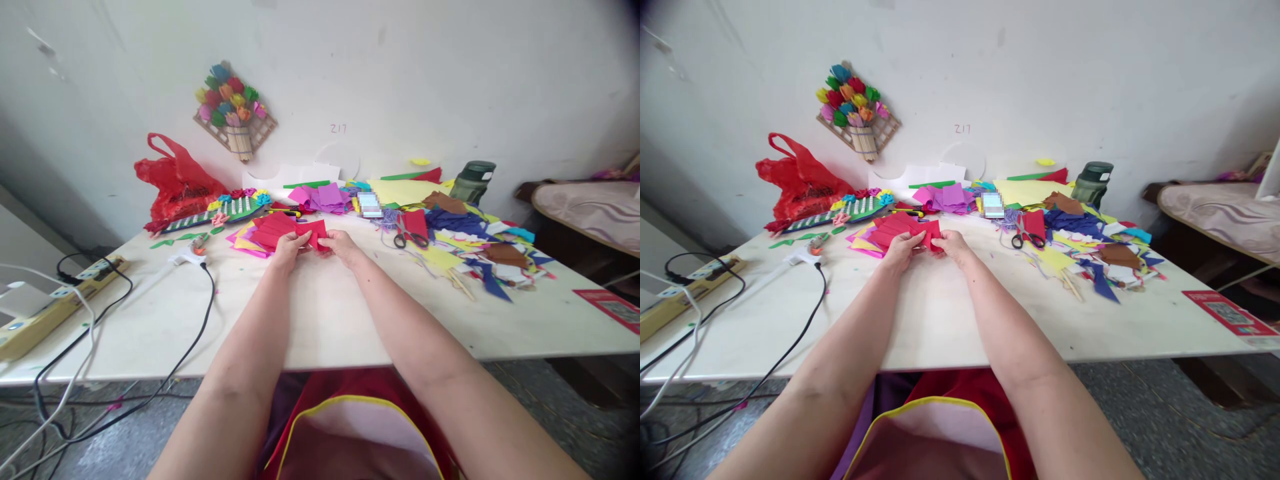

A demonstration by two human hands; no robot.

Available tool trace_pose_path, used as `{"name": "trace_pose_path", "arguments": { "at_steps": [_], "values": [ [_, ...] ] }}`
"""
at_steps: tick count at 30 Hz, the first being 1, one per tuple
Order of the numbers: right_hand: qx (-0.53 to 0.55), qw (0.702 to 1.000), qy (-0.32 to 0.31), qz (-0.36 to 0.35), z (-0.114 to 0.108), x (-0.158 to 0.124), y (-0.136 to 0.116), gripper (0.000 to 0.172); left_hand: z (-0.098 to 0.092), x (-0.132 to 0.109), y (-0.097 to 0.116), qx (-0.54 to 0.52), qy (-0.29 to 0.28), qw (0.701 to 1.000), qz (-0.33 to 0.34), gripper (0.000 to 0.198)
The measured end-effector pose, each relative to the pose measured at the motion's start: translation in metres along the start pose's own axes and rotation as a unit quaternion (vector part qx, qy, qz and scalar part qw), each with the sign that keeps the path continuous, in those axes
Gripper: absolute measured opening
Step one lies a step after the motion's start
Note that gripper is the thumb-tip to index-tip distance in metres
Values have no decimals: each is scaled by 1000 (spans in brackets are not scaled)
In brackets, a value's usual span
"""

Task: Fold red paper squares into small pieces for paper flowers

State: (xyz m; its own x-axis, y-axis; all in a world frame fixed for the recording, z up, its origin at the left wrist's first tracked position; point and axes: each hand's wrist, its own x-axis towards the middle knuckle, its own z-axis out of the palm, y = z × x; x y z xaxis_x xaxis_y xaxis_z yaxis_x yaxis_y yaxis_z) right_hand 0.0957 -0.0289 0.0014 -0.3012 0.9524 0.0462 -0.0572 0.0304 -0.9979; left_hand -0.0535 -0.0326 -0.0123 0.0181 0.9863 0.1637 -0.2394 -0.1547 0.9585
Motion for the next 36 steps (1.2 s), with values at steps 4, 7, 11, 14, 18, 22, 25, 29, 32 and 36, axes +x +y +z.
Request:
{"name": "trace_pose_path", "arguments": {
  "at_steps": [4, 7, 11, 14, 18, 22, 25, 29, 32, 36],
  "values": [
    [33, 999, -1, 13, -1, -1, 0, 7, -1, -1, 0, 12, -33, 999, -9, 31],
    [39, 998, -4, 40, -2, 0, 2, 6, -1, -2, 0, 13, -56, 998, -14, 32],
    [32, 999, 8, 32, 0, 1, 4, 5, 1, -2, -1, 9, -56, 998, -16, 34],
    [25, 999, 15, 25, 2, 1, 4, 4, 3, -2, -1, 10, -49, 999, -13, 37],
    [11, 1000, 24, 13, 6, 2, 5, 5, 4, -1, -2, 17, -17, 1000, 0, 39],
    [-2, 999, 39, 4, 11, 1, 4, 8, 6, 0, -2, 27, 20, 999, 12, 39],
    [3, 1000, 26, 7, 12, -2, 1, 5, 6, 1, -1, 31, 40, 999, 17, 39],
    [25, 999, -12, 18, 9, -6, -3, 18, 6, 0, 0, 23, 49, 998, 27, 39],
    [11, 999, -16, 27, 8, -8, -5, 29, 6, 1, 0, 25, 48, 998, 32, 36],
    [-14, 999, -13, 34, 9, -8, -3, 28, 6, 1, -1, 27, 49, 998, 33, 35]
  ]
}}
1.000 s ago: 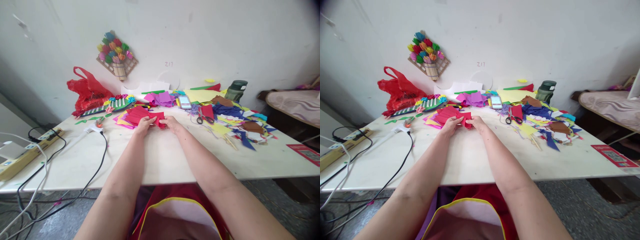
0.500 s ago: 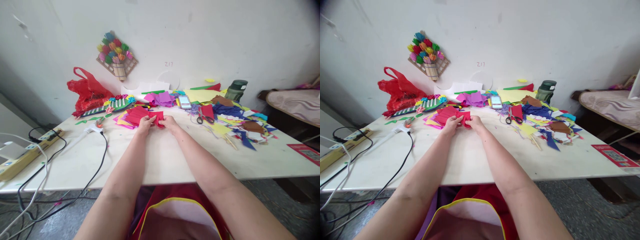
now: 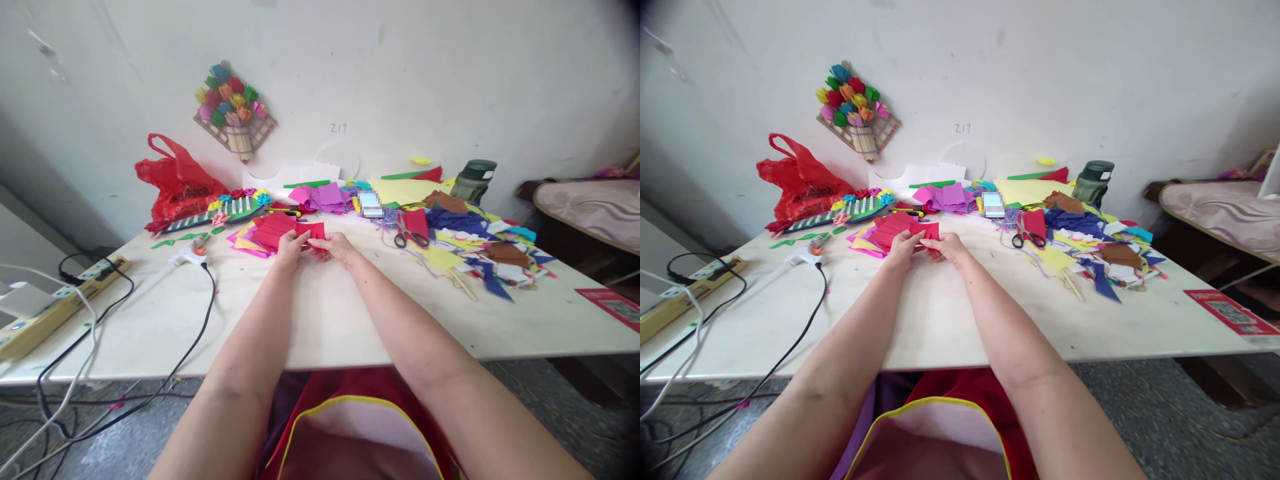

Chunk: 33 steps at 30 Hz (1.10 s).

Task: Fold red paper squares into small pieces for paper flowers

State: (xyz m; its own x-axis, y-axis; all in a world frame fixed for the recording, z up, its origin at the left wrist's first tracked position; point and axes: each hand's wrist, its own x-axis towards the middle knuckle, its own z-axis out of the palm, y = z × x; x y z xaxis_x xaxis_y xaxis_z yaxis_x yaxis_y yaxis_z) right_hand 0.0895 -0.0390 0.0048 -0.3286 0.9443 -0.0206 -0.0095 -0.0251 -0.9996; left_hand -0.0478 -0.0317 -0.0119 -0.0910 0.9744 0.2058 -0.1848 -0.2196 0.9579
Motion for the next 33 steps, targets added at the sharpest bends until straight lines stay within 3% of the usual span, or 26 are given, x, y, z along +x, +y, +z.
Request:
{"name": "trace_pose_path", "arguments": {
  "at_steps": [12, 33],
  "values": [
    [-16, 1000, 3, 20, 0, 3, 4, 12, 3, -1, 3, -22, 15, 1000, -12, 37],
    [0, 1000, -5, 0, -5, 6, 4, 13, 5, 0, -1, -44, 48, 998, -24, 34]
  ]
}}
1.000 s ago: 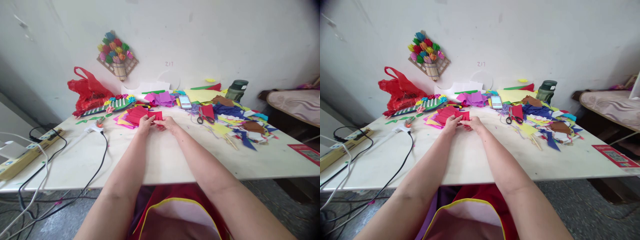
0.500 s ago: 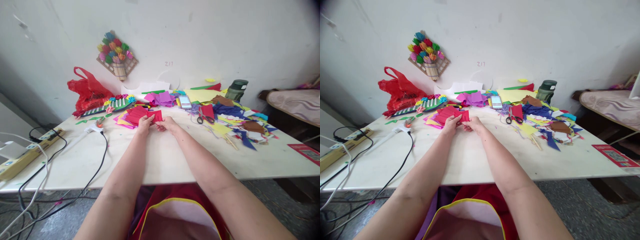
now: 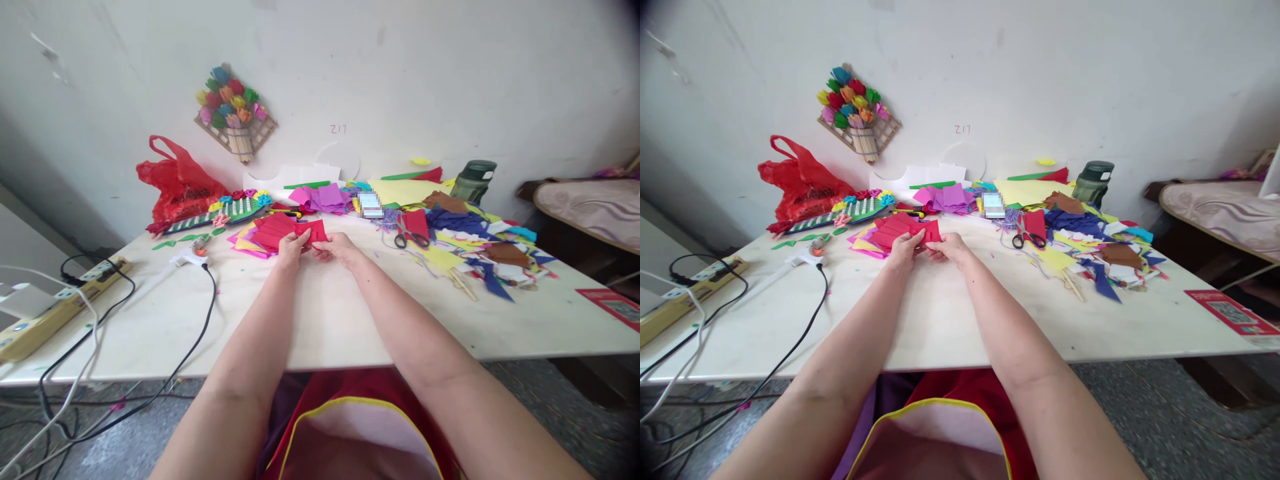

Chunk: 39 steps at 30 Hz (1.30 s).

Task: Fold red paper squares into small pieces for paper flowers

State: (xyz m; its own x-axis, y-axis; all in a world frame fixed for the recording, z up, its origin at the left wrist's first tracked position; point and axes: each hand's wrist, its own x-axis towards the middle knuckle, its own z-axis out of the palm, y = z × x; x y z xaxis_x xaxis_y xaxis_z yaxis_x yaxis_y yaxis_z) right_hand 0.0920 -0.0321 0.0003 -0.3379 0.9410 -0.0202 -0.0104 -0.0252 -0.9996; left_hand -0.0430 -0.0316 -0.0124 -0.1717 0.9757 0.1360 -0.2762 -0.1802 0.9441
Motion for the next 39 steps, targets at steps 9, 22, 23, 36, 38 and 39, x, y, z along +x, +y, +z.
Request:
{"name": "trace_pose_path", "arguments": {
  "at_steps": [9, 22, 23, 36, 38, 39],
  "values": [
    [37, 996, 65, -46, 0, 2, -2, 12, 7, -8, -1, -2, -79, 997, -6, 40],
    [-39, 997, -71, -3, -18, -3, -3, 18, -15, -5, 15, 111, -176, 977, -47, 36],
    [-35, 997, -69, -5, -18, -2, -2, 18, -15, -6, 15, 112, -175, 977, -44, 35],
    [-10, 999, -3, -50, -20, 2, -1, 9, -21, -4, 15, 84, -214, 971, -70, 31],
    [-7, 999, -2, -53, -20, 2, -2, 10, -21, -5, 16, 76, -221, 969, -76, 30],
    [-4, 998, 0, -55, -20, 1, -2, 11, -21, -6, 16, 69, -224, 969, -76, 30]
  ]
}}
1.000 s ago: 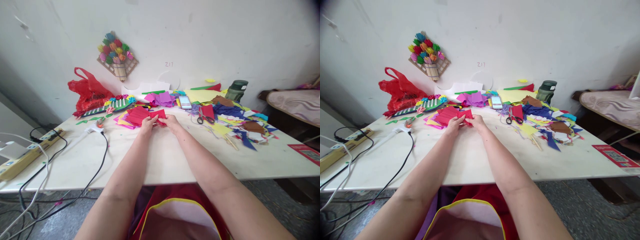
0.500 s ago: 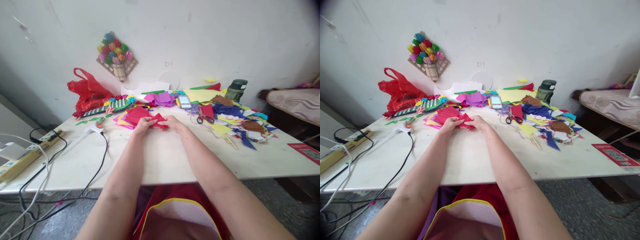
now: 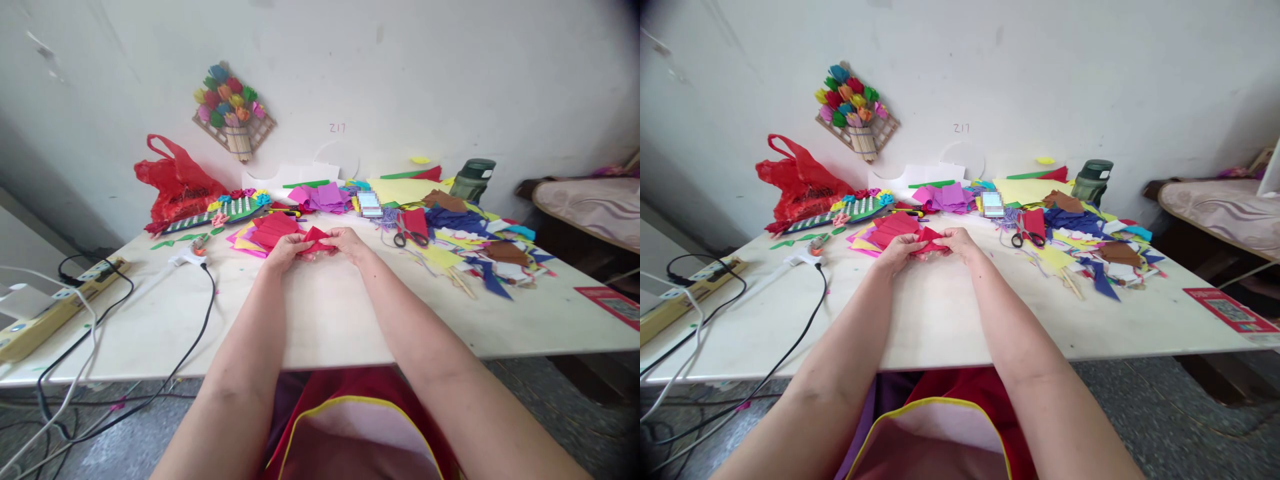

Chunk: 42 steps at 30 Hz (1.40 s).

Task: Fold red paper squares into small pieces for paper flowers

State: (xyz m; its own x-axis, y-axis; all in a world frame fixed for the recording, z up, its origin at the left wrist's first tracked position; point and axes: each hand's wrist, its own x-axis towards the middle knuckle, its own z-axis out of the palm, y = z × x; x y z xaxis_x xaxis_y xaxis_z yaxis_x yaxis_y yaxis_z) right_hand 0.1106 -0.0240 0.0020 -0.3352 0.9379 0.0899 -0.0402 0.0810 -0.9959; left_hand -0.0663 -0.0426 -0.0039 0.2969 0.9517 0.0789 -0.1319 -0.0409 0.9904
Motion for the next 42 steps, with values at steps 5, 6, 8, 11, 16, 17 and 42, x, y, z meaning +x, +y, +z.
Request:
{"name": "trace_pose_path", "arguments": {
  "at_steps": [5, 6, 8, 11, 16, 17, 42],
  "values": [
    [16, 1000, 9, -10, 0, -2, -3, 16, -1, -2, 1, -35, -5, 999, 7, 28],
    [18, 1000, 11, -12, 1, -2, -4, 17, -2, -2, 1, -44, -5, 999, 9, 28],
    [24, 1000, 10, -17, 1, -2, -4, 20, -3, -2, 1, -61, -5, 998, 12, 27],
    [30, 999, 4, -29, 1, 0, -3, 24, -4, -2, 1, -80, -1, 997, 14, 25],
    [32, 999, 1, -41, 0, 0, -2, 24, -4, -1, 0, -92, 14, 996, 7, 23],
    [33, 999, 1, -42, 0, 0, -2, 23, -5, -1, 0, -92, 17, 996, 6, 23],
    [50, 994, -46, -81, -1, -6, -5, 27, -2, -2, 3, -106, 23, 994, 15, 19]
  ]
}}
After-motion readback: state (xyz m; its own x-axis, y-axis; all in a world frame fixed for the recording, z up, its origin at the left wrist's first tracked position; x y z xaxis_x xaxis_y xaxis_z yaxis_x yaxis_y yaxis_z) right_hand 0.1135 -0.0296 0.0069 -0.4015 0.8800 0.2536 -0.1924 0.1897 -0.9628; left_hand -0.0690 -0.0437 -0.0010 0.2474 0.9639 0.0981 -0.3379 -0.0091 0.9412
